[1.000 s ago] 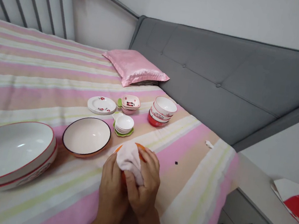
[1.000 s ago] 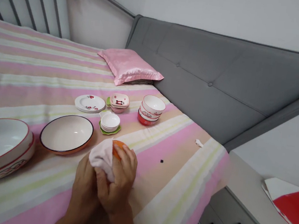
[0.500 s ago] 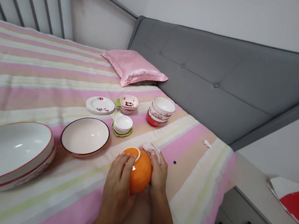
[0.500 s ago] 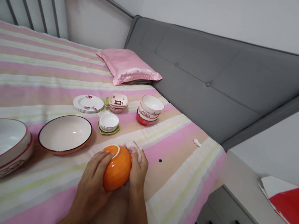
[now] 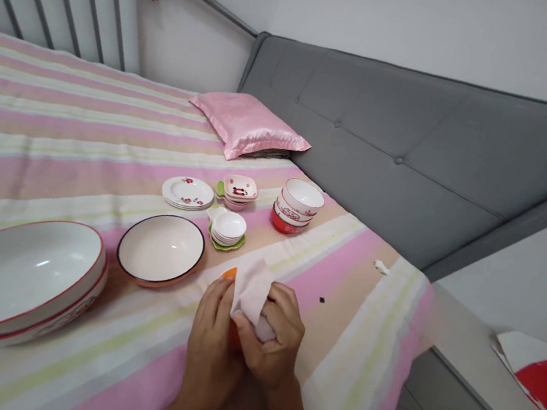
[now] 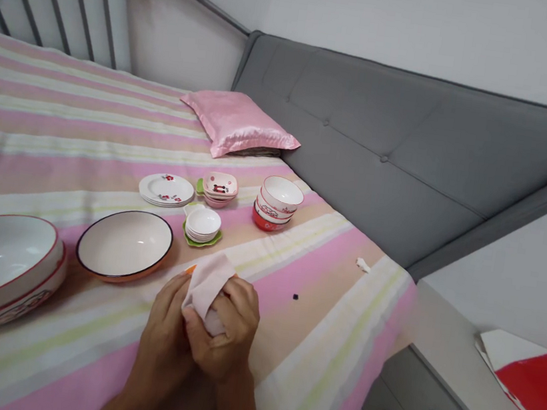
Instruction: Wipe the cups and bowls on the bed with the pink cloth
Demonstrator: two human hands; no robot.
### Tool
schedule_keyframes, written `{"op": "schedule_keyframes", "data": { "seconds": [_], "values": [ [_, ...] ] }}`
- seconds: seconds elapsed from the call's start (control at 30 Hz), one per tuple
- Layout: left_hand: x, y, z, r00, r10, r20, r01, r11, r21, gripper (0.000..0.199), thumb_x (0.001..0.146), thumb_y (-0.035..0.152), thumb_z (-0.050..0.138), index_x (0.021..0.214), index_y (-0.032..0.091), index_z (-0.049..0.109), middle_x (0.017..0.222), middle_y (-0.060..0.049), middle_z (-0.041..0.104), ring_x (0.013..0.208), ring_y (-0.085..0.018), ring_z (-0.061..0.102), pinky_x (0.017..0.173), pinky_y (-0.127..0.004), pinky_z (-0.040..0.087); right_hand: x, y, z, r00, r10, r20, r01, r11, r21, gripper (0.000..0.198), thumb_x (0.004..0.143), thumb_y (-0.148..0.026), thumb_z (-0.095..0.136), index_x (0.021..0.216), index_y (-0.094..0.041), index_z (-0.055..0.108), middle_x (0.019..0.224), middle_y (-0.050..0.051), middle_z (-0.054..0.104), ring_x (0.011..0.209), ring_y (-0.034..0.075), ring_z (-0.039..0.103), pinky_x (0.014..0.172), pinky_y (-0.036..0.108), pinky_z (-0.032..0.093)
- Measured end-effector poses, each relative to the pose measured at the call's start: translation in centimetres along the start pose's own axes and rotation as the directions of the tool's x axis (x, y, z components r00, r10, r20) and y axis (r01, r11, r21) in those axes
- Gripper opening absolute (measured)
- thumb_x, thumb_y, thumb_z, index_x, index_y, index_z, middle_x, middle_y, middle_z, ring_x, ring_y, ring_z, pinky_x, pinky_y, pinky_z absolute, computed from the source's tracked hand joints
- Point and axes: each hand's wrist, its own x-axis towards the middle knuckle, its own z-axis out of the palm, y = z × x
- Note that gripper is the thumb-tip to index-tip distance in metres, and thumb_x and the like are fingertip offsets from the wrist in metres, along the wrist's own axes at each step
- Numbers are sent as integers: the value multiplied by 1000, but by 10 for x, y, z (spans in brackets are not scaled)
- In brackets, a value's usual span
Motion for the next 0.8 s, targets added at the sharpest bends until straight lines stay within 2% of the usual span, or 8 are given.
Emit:
{"op": "schedule_keyframes", "data": {
  "seconds": [0.1, 0.17, 0.27, 0.33, 0.47, 0.6, 0.7, 0.8],
  "values": [
    [-2, 0, 1, 1000, 1, 12, -1, 999, 38, 58, 74, 7, 51, 131, 12, 39, 130, -18, 48, 124, -30, 43, 101, -49, 42, 0, 7, 2, 992, 126, -30, -127, 992, -18, 6, 77, -21, 64, 82, -19, 67, 88, 7, 65, 89, 21, 58, 80, 36, 48],
    [-4, -1, 3, 999, 25, 36, -27, 997, 71, 63, 70, 3, 49, 131, 13, 39, 131, -18, 48, 125, -30, 42, 102, -50, 41, -2, 16, 1, 958, 281, -51, -280, 960, 20, 10, 81, -25, 61, 84, -19, 67, 85, 6, 66, 86, 19, 59, 79, 33, 48],
    [-6, -1, 6, 994, 64, 91, -73, 993, 93, 68, 66, 0, 47, 132, 16, 38, 132, -16, 47, 127, -31, 40, 104, -52, 39, -6, 33, -1, 837, 546, -47, -538, 835, 119, 23, 84, -36, 56, 85, -17, 69, 81, 5, 67, 79, 19, 61, 74, 31, 49],
    [-7, 0, 6, 988, 85, 131, -98, 991, 94, 70, 66, -1, 46, 133, 18, 37, 133, -16, 45, 129, -32, 38, 104, -52, 39, -8, 42, -2, 751, 660, -26, -648, 743, 168, 32, 84, -42, 55, 88, -15, 70, 82, 7, 69, 78, 20, 62, 73, 32, 49],
    [-7, 3, 3, 990, 6, 142, -23, 993, 114, 70, 69, 1, 51, 134, 21, 37, 141, -17, 36, 133, -34, 33, 104, -54, 38, -11, 53, -1, 658, 753, -21, -727, 642, 243, 39, 82, -47, 56, 93, -13, 72, 91, 9, 72, 85, 22, 63, 77, 32, 47],
    [-5, -3, 2, 984, -179, 18, 177, 982, 58, 83, 65, 19, 68, 138, 19, 30, 140, -20, 33, 131, -39, 34, 102, -58, 36, -13, 57, 2, 611, 792, -11, -732, 570, 373, 42, 81, -50, 57, 95, -13, 71, 86, 8, 72, 79, 20, 63, 72, 29, 47],
    [-4, -12, 4, 929, -368, -25, 364, 926, -95, 95, 55, 26, 75, 138, 16, 30, 133, -20, 39, 126, -40, 39, 101, -58, 38, -14, 58, 4, 583, 812, 13, -732, 518, 442, 42, 80, -50, 59, 96, -13, 70, 81, 6, 70, 76, 18, 61, 70, 27, 46],
    [0, -15, 5, 773, -635, 0, 585, 713, -387, 91, 54, 26, 74, 135, 16, 33, 130, -19, 41, 119, -35, 48, 95, -52, 46, -16, 59, 4, 583, 812, 30, -740, 516, 431, 39, 80, -50, 59, 87, -13, 69, 70, 1, 63, 66, 14, 54, 61, 24, 43]
  ]
}}
